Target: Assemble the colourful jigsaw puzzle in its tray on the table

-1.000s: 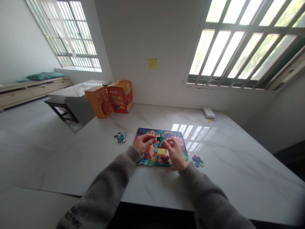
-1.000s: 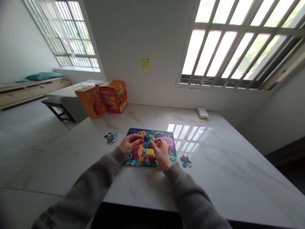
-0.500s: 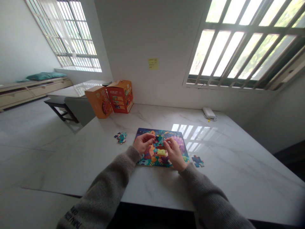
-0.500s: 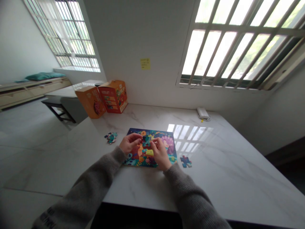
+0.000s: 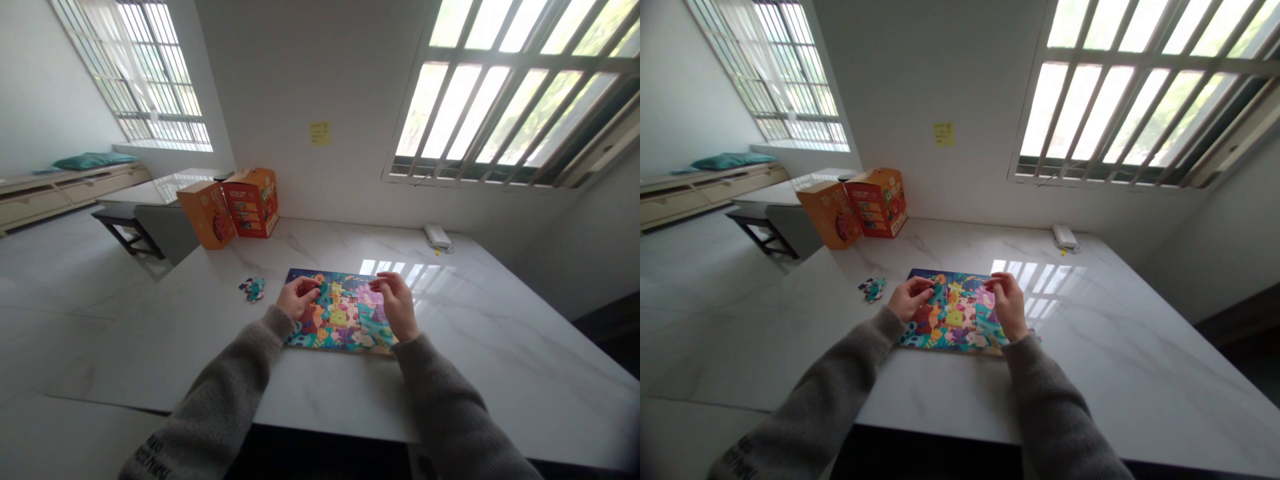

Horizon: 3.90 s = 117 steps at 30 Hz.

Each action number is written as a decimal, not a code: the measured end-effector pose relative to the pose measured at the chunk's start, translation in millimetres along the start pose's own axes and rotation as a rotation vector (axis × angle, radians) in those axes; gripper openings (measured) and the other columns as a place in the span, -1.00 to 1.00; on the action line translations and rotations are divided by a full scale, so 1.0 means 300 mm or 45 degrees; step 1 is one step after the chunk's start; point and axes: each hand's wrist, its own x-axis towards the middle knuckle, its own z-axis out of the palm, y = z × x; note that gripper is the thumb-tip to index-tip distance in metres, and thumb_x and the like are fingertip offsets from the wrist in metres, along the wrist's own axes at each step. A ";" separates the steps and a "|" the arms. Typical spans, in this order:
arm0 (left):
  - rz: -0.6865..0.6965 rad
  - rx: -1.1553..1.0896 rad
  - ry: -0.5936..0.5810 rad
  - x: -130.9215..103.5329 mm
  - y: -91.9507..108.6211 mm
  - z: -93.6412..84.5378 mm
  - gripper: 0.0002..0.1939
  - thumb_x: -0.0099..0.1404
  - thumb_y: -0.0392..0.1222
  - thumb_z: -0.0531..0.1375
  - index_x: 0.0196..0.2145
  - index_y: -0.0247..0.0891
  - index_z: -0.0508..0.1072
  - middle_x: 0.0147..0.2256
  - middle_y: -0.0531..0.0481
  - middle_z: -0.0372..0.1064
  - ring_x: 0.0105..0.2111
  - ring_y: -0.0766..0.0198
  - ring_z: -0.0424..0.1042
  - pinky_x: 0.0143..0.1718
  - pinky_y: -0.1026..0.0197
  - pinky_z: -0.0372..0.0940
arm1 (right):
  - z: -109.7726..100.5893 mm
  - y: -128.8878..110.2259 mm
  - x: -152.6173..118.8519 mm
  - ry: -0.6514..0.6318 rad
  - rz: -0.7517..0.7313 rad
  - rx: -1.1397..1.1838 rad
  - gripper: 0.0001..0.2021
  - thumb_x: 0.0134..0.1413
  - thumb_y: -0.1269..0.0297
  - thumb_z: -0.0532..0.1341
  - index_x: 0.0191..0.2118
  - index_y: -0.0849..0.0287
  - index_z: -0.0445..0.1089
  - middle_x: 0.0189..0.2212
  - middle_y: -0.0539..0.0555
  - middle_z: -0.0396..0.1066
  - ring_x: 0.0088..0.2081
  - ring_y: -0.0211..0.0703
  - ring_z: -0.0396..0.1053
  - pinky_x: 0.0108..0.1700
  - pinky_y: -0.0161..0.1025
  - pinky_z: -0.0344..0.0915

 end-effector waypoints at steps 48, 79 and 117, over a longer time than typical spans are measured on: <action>0.020 0.962 -0.435 -0.007 -0.022 0.209 -0.89 0.14 -0.21 0.28 -0.34 -0.25 0.54 -0.44 0.03 0.50 -0.42 0.24 0.43 -0.21 0.17 0.30 | -0.062 0.074 -0.009 -0.648 -0.302 -1.043 -0.79 0.25 0.39 0.10 -0.13 0.14 0.47 -0.31 0.08 0.47 -0.23 -0.12 0.34 -0.12 -0.18 0.26; 0.101 1.222 -0.240 0.108 -0.088 0.238 -0.88 0.21 -0.14 0.23 -0.35 -0.19 0.56 -0.37 -0.07 0.54 -0.28 0.09 0.43 0.08 -0.07 0.12 | -0.064 0.086 -0.011 -0.661 -0.298 -1.065 -0.79 0.26 0.40 0.09 -0.10 0.12 0.46 -0.27 0.08 0.45 -0.20 -0.10 0.33 -0.11 -0.18 0.24; 0.542 1.711 -0.636 0.051 -0.044 0.220 -0.68 0.31 -0.06 0.18 -0.02 -0.18 0.49 -0.05 -0.13 0.37 -0.01 0.01 0.30 0.00 -0.01 0.18 | -0.032 0.030 -0.051 -0.760 -0.334 -1.482 -0.75 0.20 0.22 0.23 -0.01 0.08 0.39 -0.02 0.15 0.36 0.04 0.04 0.22 0.02 -0.12 0.16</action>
